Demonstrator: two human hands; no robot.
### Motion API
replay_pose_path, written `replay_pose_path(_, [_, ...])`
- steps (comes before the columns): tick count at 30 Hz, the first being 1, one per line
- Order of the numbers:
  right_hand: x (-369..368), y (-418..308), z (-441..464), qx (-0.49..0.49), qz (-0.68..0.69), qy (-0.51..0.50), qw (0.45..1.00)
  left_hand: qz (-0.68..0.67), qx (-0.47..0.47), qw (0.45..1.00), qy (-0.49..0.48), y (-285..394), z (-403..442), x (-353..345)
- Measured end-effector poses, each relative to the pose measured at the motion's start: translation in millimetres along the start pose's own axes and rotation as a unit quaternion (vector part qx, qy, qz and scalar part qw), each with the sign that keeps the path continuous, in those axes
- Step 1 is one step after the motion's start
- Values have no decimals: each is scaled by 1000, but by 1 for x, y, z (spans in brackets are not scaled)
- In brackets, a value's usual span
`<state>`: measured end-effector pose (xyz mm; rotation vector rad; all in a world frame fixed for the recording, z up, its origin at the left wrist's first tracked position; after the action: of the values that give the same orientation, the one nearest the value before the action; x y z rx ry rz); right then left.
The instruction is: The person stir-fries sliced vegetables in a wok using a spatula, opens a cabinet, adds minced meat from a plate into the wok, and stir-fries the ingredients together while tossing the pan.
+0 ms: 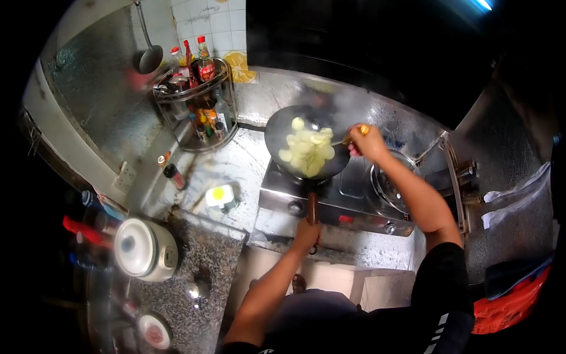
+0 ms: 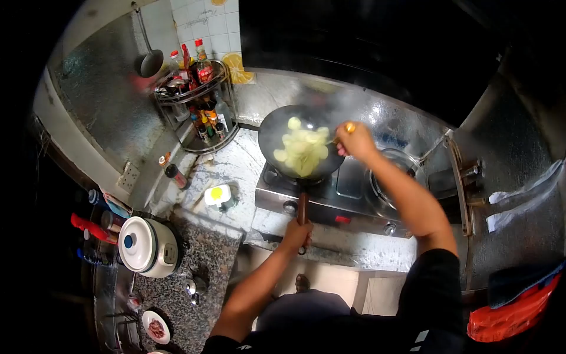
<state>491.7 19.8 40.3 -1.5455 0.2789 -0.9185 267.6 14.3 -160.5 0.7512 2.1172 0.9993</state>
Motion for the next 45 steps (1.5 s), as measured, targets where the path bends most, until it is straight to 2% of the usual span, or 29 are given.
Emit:
replay_pose_path(1, [-13, 7, -3, 10, -5, -5, 1000, -8, 7, 1000, -2, -2, -1, 0])
replay_pose_path(3, [-25, -5, -12, 103, -102, -50, 988, 4, 11, 1000, -6, -5, 1, 2])
replay_pose_path(4, [-25, -17, -13, 106, -101, -51, 988, 20, 15, 1000, -13, -4, 3, 1])
replay_pose_path(5, [-29, -49, -25, 253, -196, -77, 944, 20, 17, 1000, -13, -4, 4, 2])
replay_pose_path(6, [-34, -75, -44, 389, -283, -101, 871, 8, 8, 1000, -12, -4, 3, 1])
replay_pose_path(7, [-28, -88, -51, 384, -283, -102, 873, -4, -2, 1000, -12, -3, 3, 0])
replay_pose_path(9, [-24, -109, -62, 356, -334, -179, 854, -9, 6, 1000, -6, -4, 4, 1])
replay_pose_path(10, [-12, -105, -57, 199, -268, -193, 923, -14, 11, 1000, 0, -5, 4, 2])
replay_pose_path(11, [-4, -110, -55, 198, -268, -192, 923, -14, 11, 1000, -1, -7, 5, 2])
replay_pose_path(13, [28, -102, -32, 38, -204, -127, 970, -24, 8, 1000, -18, -9, 8, 1])
replay_pose_path(14, [34, -103, -20, 38, -205, -125, 970, -24, 8, 999, -19, -9, 8, 0])
replay_pose_path(16, [46, -85, 2, -43, -224, -107, 968, -13, 19, 1000, 0, -9, 6, 2])
replay_pose_path(17, [45, -76, 11, -43, -222, -105, 968, -11, 18, 1000, -1, -6, 5, 1])
replay_pose_path(19, [36, -43, 27, -87, -74, -51, 992, -12, 24, 1000, -4, -5, 1, 1])
replay_pose_path(20, [29, -24, 31, -94, 5, -15, 995, -11, 24, 1000, -4, -6, 2, 1])
replay_pose_path(21, [27, -16, 34, -95, 5, -15, 995, -15, 25, 1000, -10, -7, 3, 1])
replay_pose_path(23, [36, -5, 42, -110, 108, 56, 986, -24, 23, 999, -14, -7, 5, 0])
replay_pose_path(25, [46, -19, 52, -76, 131, 51, 987, -12, 21, 1000, -18, -8, 3, 1])
replay_pose_path(27, [50, -40, 58, -50, 119, 64, 990, -10, 29, 999, -13, -4, 2, -1])
replay_pose_path(30, [29, -33, 57, -25, 155, 64, 986, -14, 37, 999, -9, -4, 1, -2])
replay_pose_path(33, [10, 9, 23, 65, 75, 81, 992, -27, 36, 999, -16, 0, 1, -3])
replay_pose_path(34, [11, 24, 11, 105, 35, 57, 992, -39, 34, 998, -24, 2, 1, -4])
replay_pose_path(36, [24, 52, -32, -26, 133, 113, 984, -50, 35, 998, -23, 7, 0, -6])
replay_pose_path(39, [39, 64, -69, -34, 161, 97, 982, -51, 48, 997, -23, 15, -2, -12])
replay_pose_path(41, [32, 76, -79, -66, 139, 140, 978, -41, 71, 996, -22, 9, -2, -15])
replay_pose_path(43, [14, 86, -64, -77, 170, 106, 977, -42, 79, 996, -20, 9, -1, -14])
replay_pose_path(45, [21, 58, -63, -75, 133, 76, 985, -50, 82, 995, -30, 16, -2, -16])
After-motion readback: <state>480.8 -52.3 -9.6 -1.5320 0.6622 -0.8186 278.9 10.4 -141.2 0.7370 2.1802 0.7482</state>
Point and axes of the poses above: each hand's wrist, its own z-axis towards the middle knuckle, its own x-axis out of the back of the hand, y = z × x, the point moved 7 cm from there along z, towards the middle knuckle, and after that the axes turned 4 degrees about x, right-handed, at the moved point
